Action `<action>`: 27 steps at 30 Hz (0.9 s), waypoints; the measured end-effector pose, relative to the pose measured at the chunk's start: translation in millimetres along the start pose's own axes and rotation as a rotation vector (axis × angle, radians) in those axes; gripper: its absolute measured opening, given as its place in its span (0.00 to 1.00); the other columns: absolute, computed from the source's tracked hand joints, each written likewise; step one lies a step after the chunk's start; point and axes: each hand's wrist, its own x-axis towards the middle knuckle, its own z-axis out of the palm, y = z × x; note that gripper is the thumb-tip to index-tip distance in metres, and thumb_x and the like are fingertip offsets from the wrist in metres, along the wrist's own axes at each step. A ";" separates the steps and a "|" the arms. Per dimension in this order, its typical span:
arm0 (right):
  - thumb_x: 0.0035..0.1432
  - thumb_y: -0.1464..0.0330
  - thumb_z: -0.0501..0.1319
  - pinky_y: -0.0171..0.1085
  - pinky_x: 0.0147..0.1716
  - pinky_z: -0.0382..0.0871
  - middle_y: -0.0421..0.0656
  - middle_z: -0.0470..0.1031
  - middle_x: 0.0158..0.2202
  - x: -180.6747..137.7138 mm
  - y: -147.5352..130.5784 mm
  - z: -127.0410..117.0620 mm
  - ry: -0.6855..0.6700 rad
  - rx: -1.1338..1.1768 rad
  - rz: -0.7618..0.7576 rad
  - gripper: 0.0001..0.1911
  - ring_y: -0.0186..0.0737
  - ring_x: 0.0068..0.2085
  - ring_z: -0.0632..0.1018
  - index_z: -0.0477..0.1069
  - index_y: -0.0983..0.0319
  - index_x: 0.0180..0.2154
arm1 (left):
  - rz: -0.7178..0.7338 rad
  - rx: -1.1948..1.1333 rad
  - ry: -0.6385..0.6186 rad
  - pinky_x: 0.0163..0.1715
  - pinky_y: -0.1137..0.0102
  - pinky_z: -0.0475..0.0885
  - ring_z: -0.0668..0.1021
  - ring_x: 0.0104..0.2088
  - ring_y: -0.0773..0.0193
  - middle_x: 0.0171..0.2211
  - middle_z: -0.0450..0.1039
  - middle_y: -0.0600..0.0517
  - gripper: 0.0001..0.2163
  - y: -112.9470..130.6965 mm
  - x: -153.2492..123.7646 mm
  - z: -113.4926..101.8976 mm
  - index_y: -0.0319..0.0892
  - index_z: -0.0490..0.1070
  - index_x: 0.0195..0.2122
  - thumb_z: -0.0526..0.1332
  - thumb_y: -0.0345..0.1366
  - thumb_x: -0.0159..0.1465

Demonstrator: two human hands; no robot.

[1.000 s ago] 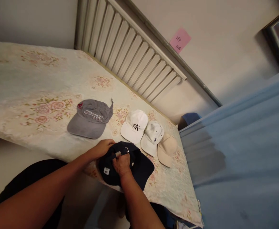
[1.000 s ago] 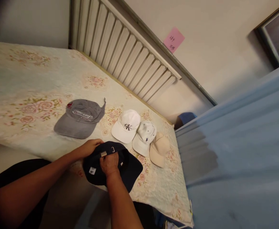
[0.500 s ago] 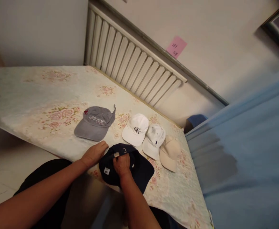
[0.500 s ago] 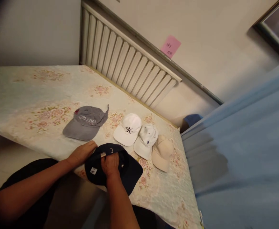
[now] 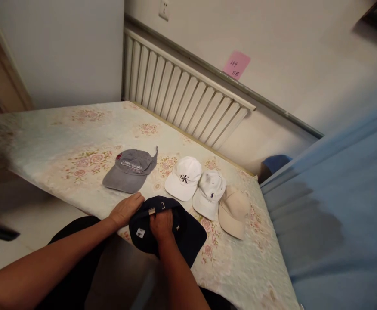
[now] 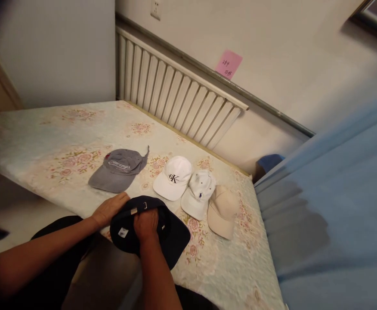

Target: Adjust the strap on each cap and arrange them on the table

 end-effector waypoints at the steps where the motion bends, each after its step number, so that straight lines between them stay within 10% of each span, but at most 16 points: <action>1: 0.58 0.68 0.57 0.46 0.55 0.64 0.52 0.75 0.48 0.1 0.0 -0.2 -0.004 0.002 0.005 0.18 0.49 0.51 0.74 0.71 0.64 0.50 | -0.005 0.006 -0.003 0.36 0.67 0.66 0.73 0.37 0.61 0.37 0.65 0.49 0.07 0.6 0.1 -0.5 0.44 0.64 0.37 0.47 0.32 0.66; 27: 0.58 0.70 0.56 0.46 0.54 0.64 0.51 0.76 0.47 -0.1 0.7 -0.4 -0.024 0.072 -0.002 0.17 0.50 0.50 0.75 0.73 0.63 0.48 | -0.073 0.062 -0.016 0.38 0.67 0.65 0.73 0.39 0.60 0.39 0.66 0.49 0.06 4.6 3.1 -0.3 0.44 0.63 0.39 0.52 0.31 0.61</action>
